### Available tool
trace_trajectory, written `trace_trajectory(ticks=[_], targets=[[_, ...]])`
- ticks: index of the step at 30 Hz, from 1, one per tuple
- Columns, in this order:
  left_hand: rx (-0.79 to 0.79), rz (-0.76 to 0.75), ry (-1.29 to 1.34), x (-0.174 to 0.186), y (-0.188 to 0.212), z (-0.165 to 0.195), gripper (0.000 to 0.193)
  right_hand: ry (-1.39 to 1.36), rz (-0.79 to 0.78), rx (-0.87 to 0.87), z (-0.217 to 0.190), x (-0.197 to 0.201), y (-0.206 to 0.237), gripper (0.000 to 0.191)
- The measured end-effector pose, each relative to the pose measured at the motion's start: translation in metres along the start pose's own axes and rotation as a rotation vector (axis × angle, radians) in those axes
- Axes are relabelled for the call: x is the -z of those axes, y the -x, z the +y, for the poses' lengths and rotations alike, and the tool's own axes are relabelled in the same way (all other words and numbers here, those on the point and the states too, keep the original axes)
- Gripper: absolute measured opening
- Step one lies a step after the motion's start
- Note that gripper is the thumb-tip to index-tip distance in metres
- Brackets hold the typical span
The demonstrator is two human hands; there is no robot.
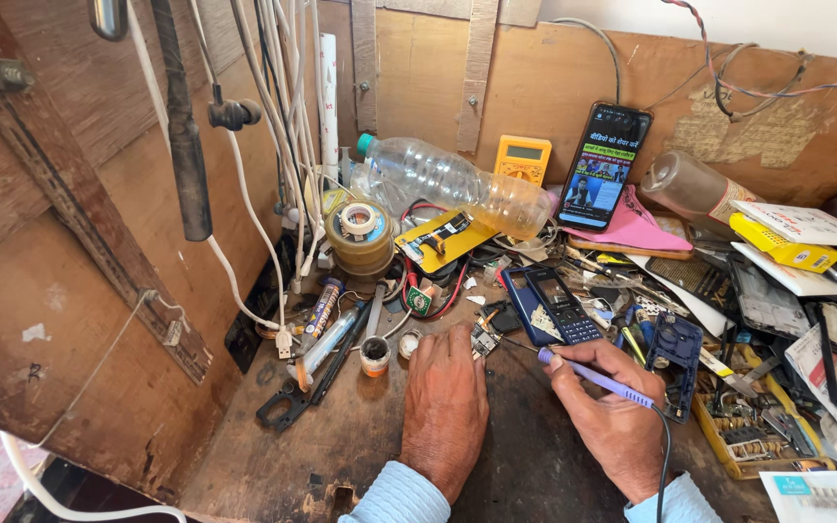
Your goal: The person disassembles a mobile phone, applies flux to a circuit board, and uses a soldering iron to rework components. They handle the phone casing, circuit board, and soldering tools throughout the process.
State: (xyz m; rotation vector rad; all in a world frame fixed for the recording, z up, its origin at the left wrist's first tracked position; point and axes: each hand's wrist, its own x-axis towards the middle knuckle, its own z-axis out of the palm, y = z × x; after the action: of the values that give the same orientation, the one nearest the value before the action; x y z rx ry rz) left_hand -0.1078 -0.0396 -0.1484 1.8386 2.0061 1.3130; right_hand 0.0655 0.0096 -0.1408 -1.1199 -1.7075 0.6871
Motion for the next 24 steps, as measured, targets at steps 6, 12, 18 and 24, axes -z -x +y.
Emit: trace_trajectory(ticks=[6,12,18,24], targets=[[0.008,0.002,-0.004,-0.0005,0.0000,-0.0009,0.040,0.061,0.020,0.011,-0.0006,0.0001,0.0009,0.012],[0.024,-0.009,0.007,-0.0007,0.0002,-0.0017,0.039,0.073,0.010,-0.001,0.0000,-0.0002,0.0008,0.013],[0.008,0.008,0.026,-0.0005,0.0000,-0.0017,0.040,0.004,0.004,0.022,0.0008,-0.0007,0.0008,0.013],[0.025,-0.013,0.038,0.0007,0.0006,-0.0010,0.040,0.051,0.019,0.015,-0.0005,-0.0006,0.0015,0.012]])
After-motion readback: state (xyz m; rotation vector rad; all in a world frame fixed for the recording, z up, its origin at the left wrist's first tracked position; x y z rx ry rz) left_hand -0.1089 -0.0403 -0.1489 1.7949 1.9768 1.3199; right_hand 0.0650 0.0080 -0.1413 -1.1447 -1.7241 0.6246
